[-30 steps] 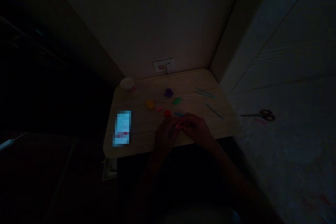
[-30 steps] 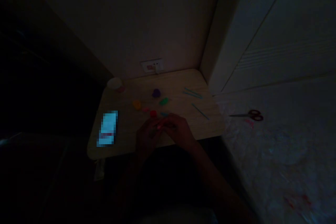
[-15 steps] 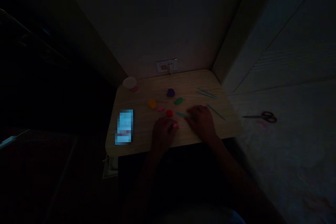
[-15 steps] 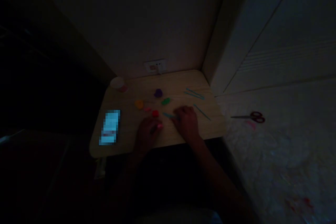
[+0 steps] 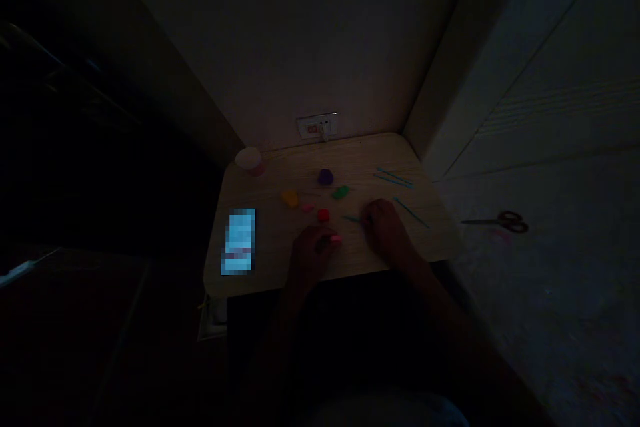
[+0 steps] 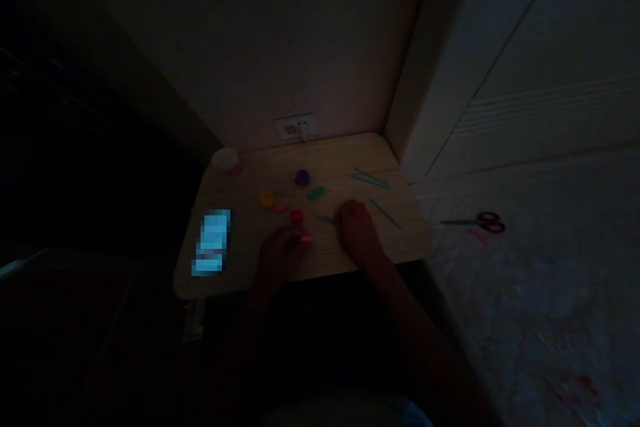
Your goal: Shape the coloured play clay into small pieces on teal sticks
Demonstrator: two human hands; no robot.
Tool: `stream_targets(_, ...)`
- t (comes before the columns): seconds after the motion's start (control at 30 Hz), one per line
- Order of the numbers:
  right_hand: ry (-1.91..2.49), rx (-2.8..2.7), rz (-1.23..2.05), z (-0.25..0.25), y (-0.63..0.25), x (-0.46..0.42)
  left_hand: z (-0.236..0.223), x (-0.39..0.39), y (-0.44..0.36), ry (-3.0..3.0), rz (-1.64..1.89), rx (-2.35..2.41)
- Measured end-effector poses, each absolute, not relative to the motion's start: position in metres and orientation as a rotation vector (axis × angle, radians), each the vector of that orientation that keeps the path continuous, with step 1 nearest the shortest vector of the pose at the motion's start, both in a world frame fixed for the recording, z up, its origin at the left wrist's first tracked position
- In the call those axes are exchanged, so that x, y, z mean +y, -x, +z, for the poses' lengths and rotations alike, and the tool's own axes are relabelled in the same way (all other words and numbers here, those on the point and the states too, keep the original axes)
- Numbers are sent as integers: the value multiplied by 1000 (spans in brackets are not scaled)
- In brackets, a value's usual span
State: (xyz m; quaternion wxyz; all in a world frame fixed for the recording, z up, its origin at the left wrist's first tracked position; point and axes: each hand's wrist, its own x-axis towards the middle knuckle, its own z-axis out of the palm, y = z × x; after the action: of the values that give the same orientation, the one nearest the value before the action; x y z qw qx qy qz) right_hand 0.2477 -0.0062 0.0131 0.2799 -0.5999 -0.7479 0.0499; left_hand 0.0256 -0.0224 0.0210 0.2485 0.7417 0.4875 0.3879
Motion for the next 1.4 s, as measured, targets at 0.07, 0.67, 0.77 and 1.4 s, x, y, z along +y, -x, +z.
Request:
stream_targets(0.07, 1665, -1941, 180, 10, -249, -8, 21, -21, -26, -2047, 1065, 1305)
stream_targets(0.67, 1772, -2057, 40, 24, -228, -1, 19, -20, -27, -2084, 1054, 1257)
stream_targets(0.77, 1612, -1901, 167, 32, -235, 5, 21, -24, -25, -1975, 1097, 1264)
stream_targets(1.4, 1029, -1636, 1129, 17, -205, -16, 22, -31, -22, -2294, 1288, 1190)
